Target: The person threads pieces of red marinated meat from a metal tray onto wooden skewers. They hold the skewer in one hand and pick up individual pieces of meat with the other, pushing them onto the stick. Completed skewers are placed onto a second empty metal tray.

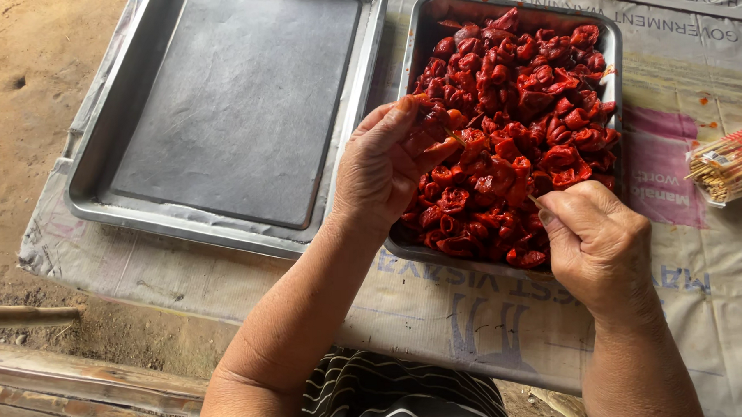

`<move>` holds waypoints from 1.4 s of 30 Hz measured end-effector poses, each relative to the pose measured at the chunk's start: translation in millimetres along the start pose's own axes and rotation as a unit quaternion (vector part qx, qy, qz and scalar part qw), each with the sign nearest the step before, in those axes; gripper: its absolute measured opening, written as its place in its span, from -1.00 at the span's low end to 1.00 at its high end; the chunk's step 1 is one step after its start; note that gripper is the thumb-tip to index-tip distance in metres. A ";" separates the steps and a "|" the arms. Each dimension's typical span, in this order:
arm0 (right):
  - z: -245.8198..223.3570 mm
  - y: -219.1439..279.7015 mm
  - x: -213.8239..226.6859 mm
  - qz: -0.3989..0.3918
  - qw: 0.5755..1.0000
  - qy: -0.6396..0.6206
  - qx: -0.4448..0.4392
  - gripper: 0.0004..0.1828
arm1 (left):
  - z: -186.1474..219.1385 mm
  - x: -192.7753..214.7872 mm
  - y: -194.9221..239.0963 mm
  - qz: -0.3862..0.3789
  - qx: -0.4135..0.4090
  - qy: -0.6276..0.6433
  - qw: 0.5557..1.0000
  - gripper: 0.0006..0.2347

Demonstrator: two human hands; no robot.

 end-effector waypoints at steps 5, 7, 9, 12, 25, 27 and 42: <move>2.8 -0.1 0.2 0.005 1.000 -0.012 0.007 -0.83 | -6.5 0.6 0.3 0.014 0.034 0.003 0.999 -0.84; 2.7 -0.5 -0.6 0.004 1.000 -0.016 0.008 -0.82 | -5.9 0.2 1.1 0.010 0.033 -0.011 0.999 -0.85; 3.1 -1.6 -2.2 0.000 0.999 -0.041 0.007 -0.83 | -6.5 0.4 2.3 0.009 0.034 -0.018 0.999 -0.87; 2.0 -2.8 -4.2 0.002 0.998 -0.066 0.009 -0.83 | -11.3 -6.5 2.8 -0.019 0.040 -0.022 0.999 -0.86; 73.9 22.0 21.3 0.086 0.964 -0.230 -0.104 -0.86 | -1.4 -18.2 4.4 -0.005 0.027 -0.213 0.977 -0.66; 84.2 26.7 38.6 0.130 0.969 -0.179 -0.113 -0.87 | 3.8 -30.9 8.5 -0.010 -0.007 -0.375 0.927 -0.66; 95.8 36.8 66.2 0.181 0.982 -0.011 -0.052 -0.93 | -130.1 -161.0 35.7 -0.315 -0.090 -0.796 0.509 -0.82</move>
Point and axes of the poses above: each hand's wrist, its own y-axis away from the middle knuckle, its own x-axis out of the back of the hand, z = x × y, the point moved 10 cm from there along -y, towards the middle knuckle, and after that the axes turned 13 degrees about -z, right-handed, at the moved point
